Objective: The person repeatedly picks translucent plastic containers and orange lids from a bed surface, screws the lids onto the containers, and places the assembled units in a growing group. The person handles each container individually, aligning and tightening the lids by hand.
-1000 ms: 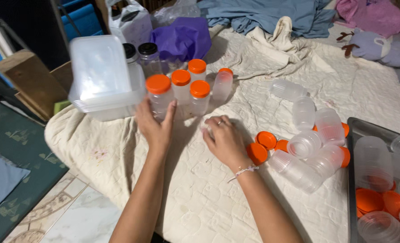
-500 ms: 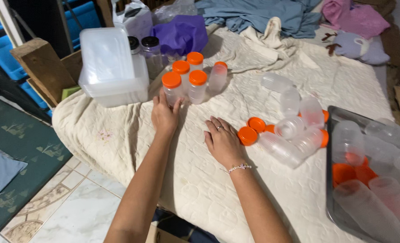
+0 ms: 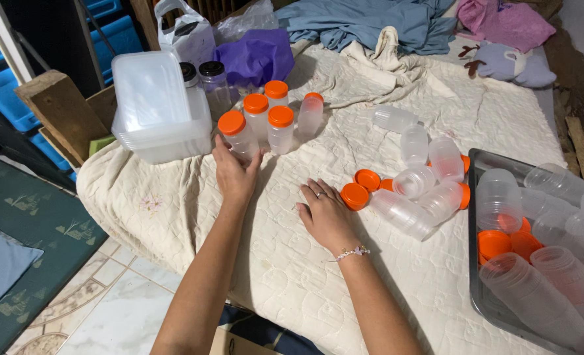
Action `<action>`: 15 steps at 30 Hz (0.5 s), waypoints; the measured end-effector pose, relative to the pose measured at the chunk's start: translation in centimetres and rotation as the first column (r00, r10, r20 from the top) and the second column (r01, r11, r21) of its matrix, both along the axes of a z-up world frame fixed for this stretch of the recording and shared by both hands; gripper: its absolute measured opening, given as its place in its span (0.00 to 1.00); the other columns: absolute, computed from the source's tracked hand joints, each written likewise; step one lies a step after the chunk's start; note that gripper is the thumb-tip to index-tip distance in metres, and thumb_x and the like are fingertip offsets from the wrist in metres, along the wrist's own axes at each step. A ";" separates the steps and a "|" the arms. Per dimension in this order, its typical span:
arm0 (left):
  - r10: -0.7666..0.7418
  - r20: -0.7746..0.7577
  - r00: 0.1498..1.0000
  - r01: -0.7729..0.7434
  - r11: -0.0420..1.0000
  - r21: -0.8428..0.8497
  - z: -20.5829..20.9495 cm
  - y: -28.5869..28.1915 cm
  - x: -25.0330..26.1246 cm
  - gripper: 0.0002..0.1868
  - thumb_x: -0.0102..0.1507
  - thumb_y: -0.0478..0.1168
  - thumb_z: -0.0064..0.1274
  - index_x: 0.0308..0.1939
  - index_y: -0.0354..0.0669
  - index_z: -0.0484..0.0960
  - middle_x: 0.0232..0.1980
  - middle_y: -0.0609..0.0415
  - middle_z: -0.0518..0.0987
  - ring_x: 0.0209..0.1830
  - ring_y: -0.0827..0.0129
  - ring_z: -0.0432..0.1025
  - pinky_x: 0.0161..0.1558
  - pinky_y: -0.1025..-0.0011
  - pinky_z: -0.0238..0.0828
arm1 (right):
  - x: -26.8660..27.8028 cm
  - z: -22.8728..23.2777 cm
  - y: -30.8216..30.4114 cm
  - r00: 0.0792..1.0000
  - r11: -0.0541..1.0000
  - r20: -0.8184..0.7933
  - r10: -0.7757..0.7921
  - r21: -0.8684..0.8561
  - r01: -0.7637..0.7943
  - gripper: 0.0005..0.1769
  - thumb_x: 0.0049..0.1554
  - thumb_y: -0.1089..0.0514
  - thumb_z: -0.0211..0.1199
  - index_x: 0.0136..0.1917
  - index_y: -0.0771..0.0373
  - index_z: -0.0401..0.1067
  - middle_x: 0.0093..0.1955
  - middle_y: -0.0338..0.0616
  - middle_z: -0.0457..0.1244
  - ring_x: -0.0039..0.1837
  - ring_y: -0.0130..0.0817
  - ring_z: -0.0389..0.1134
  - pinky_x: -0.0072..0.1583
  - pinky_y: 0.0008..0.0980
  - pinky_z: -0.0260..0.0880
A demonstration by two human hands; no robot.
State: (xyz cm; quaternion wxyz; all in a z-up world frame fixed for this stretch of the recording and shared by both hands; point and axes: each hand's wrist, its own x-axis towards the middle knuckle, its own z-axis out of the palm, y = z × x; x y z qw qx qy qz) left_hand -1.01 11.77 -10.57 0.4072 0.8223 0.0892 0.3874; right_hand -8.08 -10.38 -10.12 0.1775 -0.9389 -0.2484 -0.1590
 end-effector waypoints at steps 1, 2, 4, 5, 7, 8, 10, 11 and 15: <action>0.000 -0.001 1.000 0.000 1.000 -0.011 0.1 -0.2 -0.2 0.56 0.55 0.53 0.70 0.73 0.28 0.53 0.55 0.40 0.71 0.34 0.58 0.75 0.40 0.61 0.74 | 0.0 0.0 -0.2 1.000 1.000 -0.015 0.003 0.017 -0.003 0.26 0.61 0.50 0.57 0.67 0.67 0.69 0.72 0.59 0.60 0.76 0.54 0.56 0.74 0.49 0.52; -0.011 -0.016 1.000 0.010 1.000 -0.007 0.2 -0.2 -0.3 0.53 0.57 0.52 0.69 0.74 0.31 0.54 0.56 0.40 0.72 0.35 0.58 0.76 0.41 0.61 0.73 | 0.0 0.0 -0.3 1.000 0.999 -0.031 0.007 0.033 -0.006 0.26 0.61 0.50 0.58 0.67 0.67 0.69 0.72 0.59 0.60 0.76 0.54 0.56 0.74 0.49 0.53; -0.029 -0.045 0.999 0.028 1.000 -0.003 0.5 -0.1 -0.4 0.48 0.61 0.50 0.66 0.75 0.36 0.55 0.57 0.40 0.74 0.37 0.58 0.77 0.42 0.60 0.73 | 0.1 0.1 -0.4 0.999 0.998 -0.042 0.016 0.057 -0.013 0.26 0.60 0.51 0.59 0.67 0.68 0.69 0.71 0.59 0.61 0.76 0.55 0.56 0.74 0.48 0.53; -0.053 -0.053 0.997 0.051 0.998 -0.034 0.5 -0.2 -0.4 0.45 0.62 0.49 0.63 0.76 0.38 0.56 0.60 0.42 0.75 0.38 0.58 0.77 0.43 0.60 0.74 | 0.0 0.1 -0.4 0.999 0.998 -0.039 0.022 0.064 -0.019 0.26 0.60 0.51 0.59 0.67 0.68 0.69 0.71 0.60 0.61 0.76 0.55 0.56 0.74 0.48 0.54; -0.101 -0.066 0.993 0.094 0.991 -0.095 0.4 -0.1 -0.2 0.40 0.65 0.47 0.57 0.78 0.44 0.56 0.65 0.46 0.77 0.39 0.57 0.78 0.45 0.61 0.74 | 0.0 0.1 -0.5 0.999 0.997 -0.043 0.029 0.074 -0.026 0.26 0.60 0.51 0.60 0.67 0.68 0.69 0.71 0.60 0.61 0.76 0.56 0.55 0.73 0.48 0.54; -0.065 -0.004 0.998 0.065 0.997 -0.029 0.3 -0.2 -0.1 0.40 0.66 0.47 0.58 0.77 0.43 0.57 0.63 0.44 0.77 0.43 0.56 0.77 0.47 0.60 0.74 | 0.0 0.1 -0.6 0.998 0.997 -0.050 0.030 0.076 -0.026 0.26 0.60 0.51 0.60 0.67 0.68 0.69 0.71 0.60 0.61 0.76 0.55 0.55 0.73 0.48 0.54; -0.003 0.129 0.992 -0.010 0.995 0.102 0.1 -0.1 0.0 0.40 0.66 0.45 0.61 0.76 0.42 0.58 0.60 0.40 0.76 0.52 0.52 0.75 0.50 0.59 0.74 | 0.0 0.2 -0.5 0.997 0.996 -0.062 0.035 0.081 -0.030 0.26 0.60 0.51 0.60 0.67 0.68 0.69 0.71 0.59 0.61 0.76 0.55 0.55 0.73 0.48 0.53; 0.004 0.122 0.993 -0.018 0.994 0.112 0.0 0.0 0.1 0.40 0.66 0.46 0.61 0.76 0.42 0.58 0.60 0.40 0.76 0.54 0.51 0.74 0.51 0.59 0.73 | 0.0 0.3 -0.5 0.997 0.996 -0.069 0.034 0.081 -0.028 0.26 0.60 0.51 0.60 0.67 0.68 0.69 0.71 0.59 0.61 0.76 0.55 0.55 0.73 0.48 0.53; 0.008 0.052 0.999 -0.014 0.992 0.124 -0.1 -0.2 0.1 0.40 0.64 0.46 0.61 0.76 0.45 0.59 0.59 0.41 0.76 0.55 0.50 0.74 0.52 0.58 0.73 | 0.0 0.6 -0.5 0.997 0.998 -0.074 0.030 0.061 -0.026 0.27 0.60 0.51 0.60 0.67 0.68 0.69 0.71 0.59 0.60 0.76 0.55 0.55 0.73 0.48 0.54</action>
